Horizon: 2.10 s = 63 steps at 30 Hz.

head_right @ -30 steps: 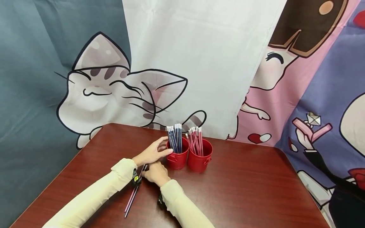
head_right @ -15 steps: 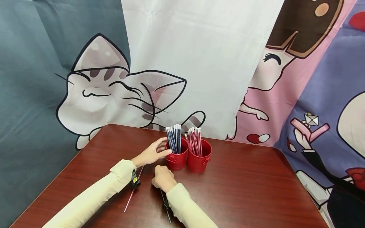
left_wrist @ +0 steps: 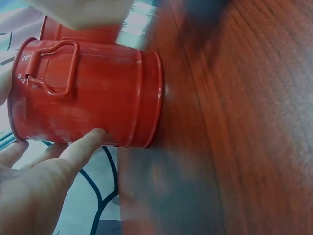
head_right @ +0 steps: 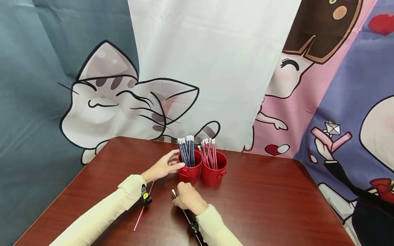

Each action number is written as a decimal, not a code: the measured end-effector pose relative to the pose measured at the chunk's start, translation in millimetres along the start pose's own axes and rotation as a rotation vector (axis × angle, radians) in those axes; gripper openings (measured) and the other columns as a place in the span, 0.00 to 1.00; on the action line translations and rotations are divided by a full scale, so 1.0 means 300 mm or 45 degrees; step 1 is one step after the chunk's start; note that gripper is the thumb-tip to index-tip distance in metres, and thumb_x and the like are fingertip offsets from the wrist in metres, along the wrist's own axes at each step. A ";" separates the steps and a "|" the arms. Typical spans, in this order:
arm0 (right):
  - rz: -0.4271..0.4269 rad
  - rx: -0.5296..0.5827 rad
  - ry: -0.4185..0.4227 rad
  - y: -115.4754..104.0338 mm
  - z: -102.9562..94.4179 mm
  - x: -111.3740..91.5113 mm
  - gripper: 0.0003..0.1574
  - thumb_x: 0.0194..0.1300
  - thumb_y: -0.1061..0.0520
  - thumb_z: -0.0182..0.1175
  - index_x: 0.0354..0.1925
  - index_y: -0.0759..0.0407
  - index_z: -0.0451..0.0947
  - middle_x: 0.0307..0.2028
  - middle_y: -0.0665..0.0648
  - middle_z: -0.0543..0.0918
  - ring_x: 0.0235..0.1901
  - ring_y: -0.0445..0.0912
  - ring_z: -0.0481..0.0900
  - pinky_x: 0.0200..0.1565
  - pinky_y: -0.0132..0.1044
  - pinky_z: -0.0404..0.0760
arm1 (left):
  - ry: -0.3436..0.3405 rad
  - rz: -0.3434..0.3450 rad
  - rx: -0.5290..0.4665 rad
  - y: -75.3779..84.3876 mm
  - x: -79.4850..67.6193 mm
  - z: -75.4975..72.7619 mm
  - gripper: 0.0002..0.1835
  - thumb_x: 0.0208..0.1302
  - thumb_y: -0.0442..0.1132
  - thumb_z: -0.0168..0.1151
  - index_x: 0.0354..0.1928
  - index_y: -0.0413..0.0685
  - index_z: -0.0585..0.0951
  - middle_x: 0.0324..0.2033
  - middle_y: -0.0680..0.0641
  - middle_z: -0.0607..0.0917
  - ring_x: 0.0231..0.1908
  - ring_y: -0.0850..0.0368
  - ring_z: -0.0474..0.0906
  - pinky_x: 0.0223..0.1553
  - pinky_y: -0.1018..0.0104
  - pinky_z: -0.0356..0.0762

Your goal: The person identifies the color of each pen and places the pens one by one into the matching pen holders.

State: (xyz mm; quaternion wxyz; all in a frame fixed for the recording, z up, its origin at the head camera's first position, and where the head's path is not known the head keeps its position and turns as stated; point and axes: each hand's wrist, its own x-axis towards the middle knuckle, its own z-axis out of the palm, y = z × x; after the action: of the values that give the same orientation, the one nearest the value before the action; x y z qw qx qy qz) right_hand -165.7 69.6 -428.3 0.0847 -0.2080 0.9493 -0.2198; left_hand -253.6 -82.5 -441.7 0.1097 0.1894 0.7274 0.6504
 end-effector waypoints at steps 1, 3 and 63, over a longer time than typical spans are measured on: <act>-0.023 0.023 0.007 0.005 -0.016 -0.008 0.11 0.43 0.60 0.65 0.14 0.54 0.71 0.12 0.46 0.69 0.16 0.39 0.65 0.20 0.31 0.68 | -0.005 0.008 -0.010 0.000 -0.001 0.001 0.35 0.58 0.42 0.63 0.66 0.52 0.59 0.58 0.39 0.69 0.58 0.43 0.67 0.48 0.53 0.75; -0.071 0.093 0.022 0.013 -0.053 -0.025 0.08 0.44 0.60 0.65 0.19 0.55 0.73 0.15 0.46 0.72 0.18 0.39 0.68 0.23 0.31 0.70 | -0.018 0.010 -0.042 0.009 -0.005 0.004 0.35 0.58 0.40 0.63 0.65 0.51 0.59 0.59 0.40 0.68 0.58 0.42 0.66 0.49 0.53 0.75; -0.381 0.521 1.040 0.101 -0.268 0.145 0.08 0.55 0.63 0.61 0.36 0.64 0.75 0.29 0.55 0.81 0.28 0.45 0.77 0.29 0.35 0.78 | 0.045 -0.033 -0.141 0.061 -0.063 0.040 0.35 0.61 0.40 0.60 0.67 0.51 0.56 0.61 0.38 0.65 0.59 0.41 0.64 0.50 0.45 0.72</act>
State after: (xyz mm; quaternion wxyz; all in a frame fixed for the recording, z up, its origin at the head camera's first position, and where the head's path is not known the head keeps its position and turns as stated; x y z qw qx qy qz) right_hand -236.0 106.2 -373.5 -0.2885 -0.2179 0.8018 -0.4758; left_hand -229.0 -78.1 -426.9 0.1155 0.1620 0.6945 0.6914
